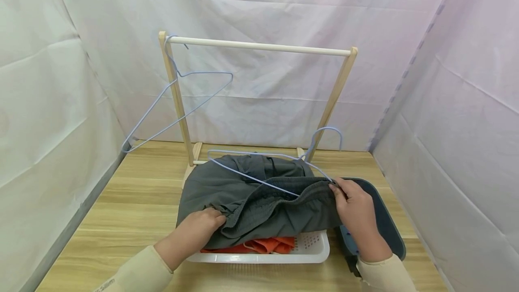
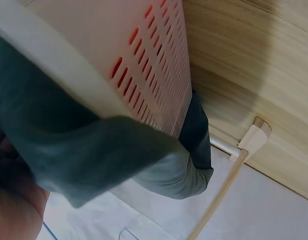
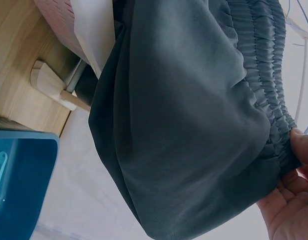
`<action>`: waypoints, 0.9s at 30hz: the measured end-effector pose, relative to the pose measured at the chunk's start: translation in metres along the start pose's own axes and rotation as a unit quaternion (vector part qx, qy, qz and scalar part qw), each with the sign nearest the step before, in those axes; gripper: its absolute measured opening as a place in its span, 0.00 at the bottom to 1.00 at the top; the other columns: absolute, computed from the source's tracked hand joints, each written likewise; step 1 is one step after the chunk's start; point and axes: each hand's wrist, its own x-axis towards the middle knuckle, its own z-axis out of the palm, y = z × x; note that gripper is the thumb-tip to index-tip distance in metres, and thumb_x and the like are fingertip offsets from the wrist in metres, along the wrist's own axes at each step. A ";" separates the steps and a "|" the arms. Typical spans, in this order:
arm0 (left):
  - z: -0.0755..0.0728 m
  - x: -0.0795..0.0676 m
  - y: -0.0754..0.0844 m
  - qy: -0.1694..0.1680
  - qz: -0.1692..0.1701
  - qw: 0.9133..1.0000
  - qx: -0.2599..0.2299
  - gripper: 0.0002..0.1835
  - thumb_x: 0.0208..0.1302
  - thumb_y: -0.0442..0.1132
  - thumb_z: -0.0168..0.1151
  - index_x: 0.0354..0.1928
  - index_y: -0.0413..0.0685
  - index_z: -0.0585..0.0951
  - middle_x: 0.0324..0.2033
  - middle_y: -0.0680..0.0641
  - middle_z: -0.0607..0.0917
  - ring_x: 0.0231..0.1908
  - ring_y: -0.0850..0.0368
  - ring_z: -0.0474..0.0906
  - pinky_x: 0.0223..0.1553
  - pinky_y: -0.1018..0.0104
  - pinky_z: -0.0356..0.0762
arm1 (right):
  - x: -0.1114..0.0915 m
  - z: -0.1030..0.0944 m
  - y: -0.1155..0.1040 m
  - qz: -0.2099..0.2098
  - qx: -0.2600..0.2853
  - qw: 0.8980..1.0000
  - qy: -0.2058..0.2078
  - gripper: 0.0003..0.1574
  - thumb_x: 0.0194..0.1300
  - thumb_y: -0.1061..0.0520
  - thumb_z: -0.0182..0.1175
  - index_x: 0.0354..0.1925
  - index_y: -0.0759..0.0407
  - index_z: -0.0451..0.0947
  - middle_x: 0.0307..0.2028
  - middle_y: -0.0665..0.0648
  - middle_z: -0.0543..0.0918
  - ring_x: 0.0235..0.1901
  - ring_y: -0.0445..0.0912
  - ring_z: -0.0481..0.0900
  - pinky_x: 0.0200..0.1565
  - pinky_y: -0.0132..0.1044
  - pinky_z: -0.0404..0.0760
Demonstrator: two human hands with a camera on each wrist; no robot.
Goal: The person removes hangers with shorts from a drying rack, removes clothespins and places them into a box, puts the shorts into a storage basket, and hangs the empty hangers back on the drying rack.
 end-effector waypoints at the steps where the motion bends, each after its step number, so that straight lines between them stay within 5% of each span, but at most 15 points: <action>1: -0.001 0.000 0.000 -0.005 0.002 1.000 0.001 0.09 0.50 0.27 0.68 0.30 0.48 0.81 0.30 0.52 0.81 0.33 0.58 0.79 0.32 0.66 0.80 | 0.000 0.000 0.000 0.000 0.000 1.000 0.000 0.11 0.55 0.71 0.67 0.40 0.71 0.83 0.34 0.65 0.84 0.34 0.59 0.84 0.34 0.52 0.83; 8: -0.008 0.004 0.003 -0.045 -0.002 0.999 0.005 0.09 0.51 0.27 0.67 0.32 0.48 0.82 0.31 0.52 0.82 0.35 0.57 0.80 0.34 0.65 0.80 | 0.000 0.002 -0.002 -0.010 -0.002 1.000 -0.008 0.11 0.54 0.71 0.67 0.39 0.70 0.84 0.33 0.64 0.84 0.34 0.58 0.84 0.33 0.51 0.83; 11: -0.015 0.004 0.005 -0.027 -0.005 1.000 0.002 0.10 0.51 0.26 0.67 0.33 0.49 0.82 0.33 0.52 0.82 0.37 0.57 0.80 0.35 0.65 0.81 | 0.001 0.004 -0.004 -0.015 -0.004 1.000 -0.014 0.11 0.53 0.71 0.68 0.38 0.69 0.84 0.33 0.63 0.84 0.34 0.57 0.84 0.34 0.51 0.83; 15: -0.026 0.008 0.002 0.107 0.024 0.994 0.004 0.12 0.49 0.23 0.66 0.34 0.45 0.82 0.35 0.50 0.83 0.37 0.56 0.81 0.36 0.65 0.82 | 0.002 0.006 -0.007 -0.024 -0.008 1.000 -0.017 0.10 0.53 0.70 0.68 0.37 0.68 0.84 0.33 0.62 0.84 0.34 0.57 0.84 0.34 0.51 0.83; 18: -0.036 0.014 -0.002 0.226 0.048 0.973 0.005 0.05 0.62 0.25 0.58 0.37 0.38 0.82 0.36 0.46 0.83 0.38 0.52 0.81 0.37 0.64 0.82 | 0.002 0.008 -0.009 -0.036 -0.010 0.999 -0.017 0.10 0.52 0.70 0.69 0.36 0.67 0.84 0.32 0.61 0.84 0.33 0.56 0.84 0.33 0.50 0.83; 20: -0.043 0.018 -0.005 0.280 0.055 0.958 0.000 0.10 0.71 0.30 0.50 0.37 0.36 0.81 0.36 0.43 0.82 0.38 0.50 0.81 0.38 0.63 0.82 | 0.002 0.010 -0.010 -0.045 -0.010 0.999 -0.018 0.10 0.51 0.70 0.69 0.35 0.66 0.84 0.31 0.60 0.84 0.33 0.55 0.84 0.33 0.50 0.83; 23: -0.054 0.023 -0.008 0.328 0.051 0.943 -0.009 0.19 0.76 0.38 0.41 0.38 0.34 0.81 0.37 0.42 0.82 0.38 0.48 0.81 0.39 0.61 0.82 | 0.001 0.013 -0.013 -0.058 -0.009 0.998 -0.018 0.10 0.50 0.70 0.70 0.34 0.65 0.84 0.31 0.59 0.84 0.33 0.54 0.84 0.33 0.49 0.83; 27: -0.065 0.027 -0.010 0.344 0.028 0.938 -0.018 0.20 0.76 0.42 0.43 0.40 0.34 0.81 0.37 0.41 0.82 0.39 0.46 0.80 0.40 0.58 0.82 | 0.002 0.015 -0.016 -0.070 -0.006 0.997 -0.017 0.10 0.49 0.70 0.71 0.33 0.64 0.84 0.30 0.58 0.84 0.32 0.53 0.83 0.34 0.47 0.83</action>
